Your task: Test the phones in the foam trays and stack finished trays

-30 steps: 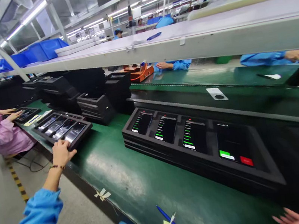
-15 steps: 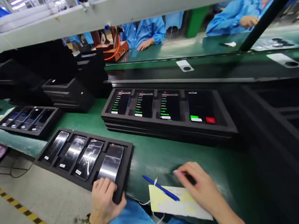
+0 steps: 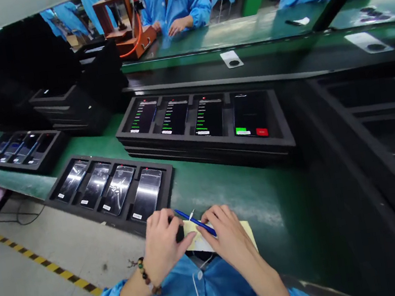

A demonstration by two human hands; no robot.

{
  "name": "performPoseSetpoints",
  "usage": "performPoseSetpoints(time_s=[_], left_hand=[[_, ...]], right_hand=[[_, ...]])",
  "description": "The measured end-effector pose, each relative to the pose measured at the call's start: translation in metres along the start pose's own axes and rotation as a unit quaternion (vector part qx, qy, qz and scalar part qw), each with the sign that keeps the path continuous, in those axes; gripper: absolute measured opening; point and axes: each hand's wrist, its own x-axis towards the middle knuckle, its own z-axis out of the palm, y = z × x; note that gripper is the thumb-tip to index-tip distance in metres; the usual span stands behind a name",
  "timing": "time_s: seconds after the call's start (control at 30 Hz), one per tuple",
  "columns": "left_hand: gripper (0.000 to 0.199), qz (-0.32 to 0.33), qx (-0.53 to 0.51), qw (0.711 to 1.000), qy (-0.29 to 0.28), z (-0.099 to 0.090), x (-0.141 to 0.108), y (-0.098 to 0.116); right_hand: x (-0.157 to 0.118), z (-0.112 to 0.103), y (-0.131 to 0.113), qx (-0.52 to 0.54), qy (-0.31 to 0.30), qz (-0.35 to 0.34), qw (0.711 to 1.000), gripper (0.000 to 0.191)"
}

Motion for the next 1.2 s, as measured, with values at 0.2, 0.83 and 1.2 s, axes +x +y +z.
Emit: performPoseSetpoints(time_s=[0.2,0.83,1.2], left_hand=[[0.022,-0.011,0.048,0.99,-0.131,0.014,0.025,0.017],[0.044,-0.469,-0.428,0.772,0.034,0.047,-0.113,-0.143],[0.043,-0.497,-0.483,0.717,0.075,0.08,-0.147,-0.17]], right_hand=[[-0.003,-0.004,0.016,-0.018,0.019,0.01,1.0,0.037],[0.006,-0.021,-0.019,-0.027,0.162,0.012,0.986,0.041],[0.012,0.033,-0.109,0.106,-0.114,-0.204,0.967,0.014]])
